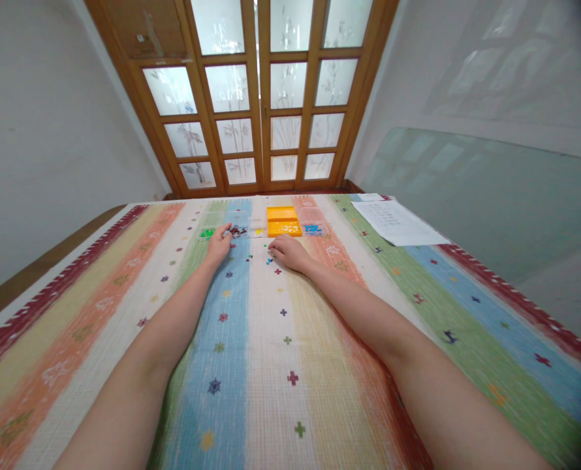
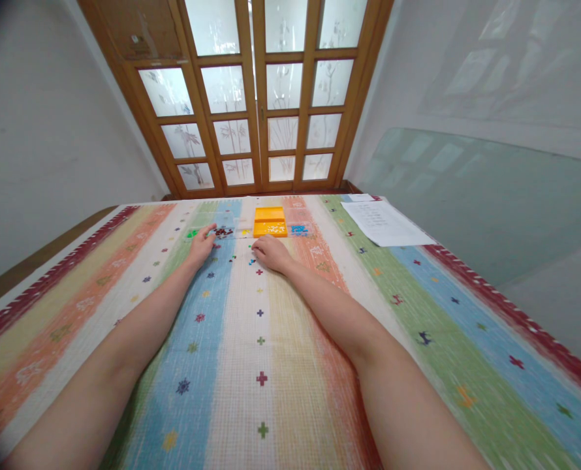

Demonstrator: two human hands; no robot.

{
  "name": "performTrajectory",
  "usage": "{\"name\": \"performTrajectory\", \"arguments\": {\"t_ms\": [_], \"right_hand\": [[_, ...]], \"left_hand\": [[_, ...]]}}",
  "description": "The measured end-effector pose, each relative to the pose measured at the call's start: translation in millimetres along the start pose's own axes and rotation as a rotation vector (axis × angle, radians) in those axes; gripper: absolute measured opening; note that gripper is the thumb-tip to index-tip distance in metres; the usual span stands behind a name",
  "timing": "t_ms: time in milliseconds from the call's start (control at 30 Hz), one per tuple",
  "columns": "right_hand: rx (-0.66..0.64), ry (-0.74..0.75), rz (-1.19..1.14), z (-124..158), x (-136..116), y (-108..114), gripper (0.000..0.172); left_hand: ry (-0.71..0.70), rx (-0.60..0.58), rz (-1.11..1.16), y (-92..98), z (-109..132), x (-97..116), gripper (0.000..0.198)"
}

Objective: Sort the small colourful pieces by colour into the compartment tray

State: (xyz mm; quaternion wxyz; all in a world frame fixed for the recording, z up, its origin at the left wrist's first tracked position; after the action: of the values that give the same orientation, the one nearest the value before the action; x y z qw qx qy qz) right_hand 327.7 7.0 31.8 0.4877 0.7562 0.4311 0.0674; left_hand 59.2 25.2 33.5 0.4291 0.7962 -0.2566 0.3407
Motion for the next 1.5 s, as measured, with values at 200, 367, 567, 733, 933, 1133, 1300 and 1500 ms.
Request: {"name": "performTrajectory", "arguments": {"t_ms": [200,367,567,733,933,1133,1300,1500], "right_hand": [[-0.003,0.001,-0.004,-0.4,-0.4,-0.1,0.021],[-0.004,0.001,0.011,-0.6,-0.9,-0.7,0.021],[-0.002,0.002,0.006,-0.3,-3.6,1.7,0.022],[-0.004,0.0,0.007,-0.3,-3.6,2.1,0.021],[-0.003,0.004,0.002,-0.6,-1.0,-0.2,0.022],[-0.001,0.002,-0.004,-0.7,-2.0,0.9,0.021],[0.004,0.008,-0.007,-0.4,-2.1,0.9,0.019],[-0.002,-0.001,-0.021,0.0,-0.9,0.5,0.019]], "left_hand": [[-0.041,0.087,-0.233,21.6,-10.6,-22.0,0.036],[0.016,0.088,-0.393,33.4,-12.8,-32.7,0.028],[-0.064,0.023,-0.545,28.2,-10.2,-25.7,0.029],[-0.129,-0.029,-0.649,24.2,-5.9,-17.8,0.028],[-0.131,-0.035,-0.611,24.4,-5.3,-18.0,0.025],[-0.082,-0.02,-0.503,20.4,-5.5,-15.9,0.025],[-0.033,-0.01,-0.352,17.6,-4.2,-12.9,0.025],[-0.035,-0.037,-0.072,8.9,-3.7,-13.8,0.036]]}}
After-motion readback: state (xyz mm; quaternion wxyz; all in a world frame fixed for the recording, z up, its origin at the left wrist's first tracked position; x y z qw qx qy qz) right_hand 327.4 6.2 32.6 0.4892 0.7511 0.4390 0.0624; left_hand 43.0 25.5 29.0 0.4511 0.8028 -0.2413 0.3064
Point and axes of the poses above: each hand's wrist, its own z-axis away from the middle knuckle, its own y-axis out of the back of the hand, x = y × z, the point moved 4 cm from there along -z, towards the middle knuckle, and after that the axes turned 6 degrees about x, right-handed, at the moved point
